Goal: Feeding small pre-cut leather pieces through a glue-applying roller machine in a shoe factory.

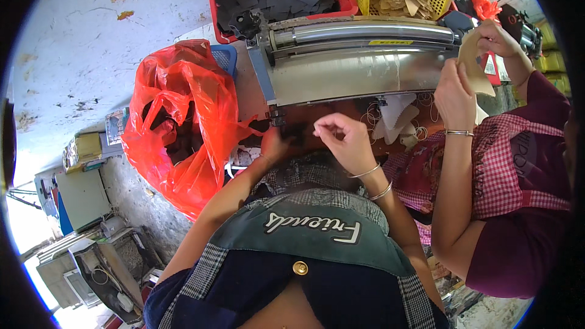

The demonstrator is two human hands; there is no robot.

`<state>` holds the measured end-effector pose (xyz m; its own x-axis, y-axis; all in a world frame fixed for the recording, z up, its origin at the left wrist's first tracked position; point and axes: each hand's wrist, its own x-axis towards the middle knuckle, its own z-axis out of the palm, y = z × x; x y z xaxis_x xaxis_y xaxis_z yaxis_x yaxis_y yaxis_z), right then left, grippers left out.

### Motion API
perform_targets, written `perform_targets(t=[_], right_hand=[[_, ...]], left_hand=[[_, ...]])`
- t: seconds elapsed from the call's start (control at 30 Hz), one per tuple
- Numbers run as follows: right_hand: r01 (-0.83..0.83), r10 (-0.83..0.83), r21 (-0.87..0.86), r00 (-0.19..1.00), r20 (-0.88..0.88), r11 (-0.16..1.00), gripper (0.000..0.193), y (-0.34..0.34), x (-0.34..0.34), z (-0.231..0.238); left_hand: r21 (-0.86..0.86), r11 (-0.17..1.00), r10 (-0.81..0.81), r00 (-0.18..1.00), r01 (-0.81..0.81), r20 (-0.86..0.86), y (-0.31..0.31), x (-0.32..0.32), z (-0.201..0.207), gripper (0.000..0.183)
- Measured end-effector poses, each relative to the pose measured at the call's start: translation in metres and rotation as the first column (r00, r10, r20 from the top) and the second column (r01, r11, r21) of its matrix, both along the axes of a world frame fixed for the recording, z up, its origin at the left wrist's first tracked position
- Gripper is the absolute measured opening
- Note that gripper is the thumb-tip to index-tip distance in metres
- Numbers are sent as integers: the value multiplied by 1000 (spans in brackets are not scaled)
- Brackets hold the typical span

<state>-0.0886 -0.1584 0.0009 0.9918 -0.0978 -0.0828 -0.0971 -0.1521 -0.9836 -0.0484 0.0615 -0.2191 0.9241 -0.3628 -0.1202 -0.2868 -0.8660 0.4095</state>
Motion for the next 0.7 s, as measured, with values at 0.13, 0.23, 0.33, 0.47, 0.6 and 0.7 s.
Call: perform_targets(t=[0.13, 0.23, 0.33, 0.47, 0.6, 0.7], right_hand=[[-119, 88, -140, 974, -209, 983, 37, 2, -28, -38], [-160, 160, -97, 987, -8, 982, 42, 24, -24, -27], [-175, 180, 126, 983, -31, 977, 33, 28, -15, 9], [-62, 94, 345, 993, -77, 936, 22, 24, 2, 32], [46, -42, -52, 996, 82, 998, 17, 23, -2, 38], [167, -130, -187, 972, 194, 968, 15, 19, -6, 35]], left_hand=[[-475, 862, 25, 949, -180, -314, -5, -11, 120, 53], [-660, 715, -54, 923, -230, -380, -6, -16, 187, 43], [-755, 601, -119, 905, -262, -408, -8, -7, 227, 40], [-489, 143, -546, 344, -860, -764, -16, 7, 245, 43], [-428, 198, -754, 141, -882, -641, -30, 11, 255, 48], [-625, 405, -509, 403, -667, -760, -35, 13, 252, 33]])
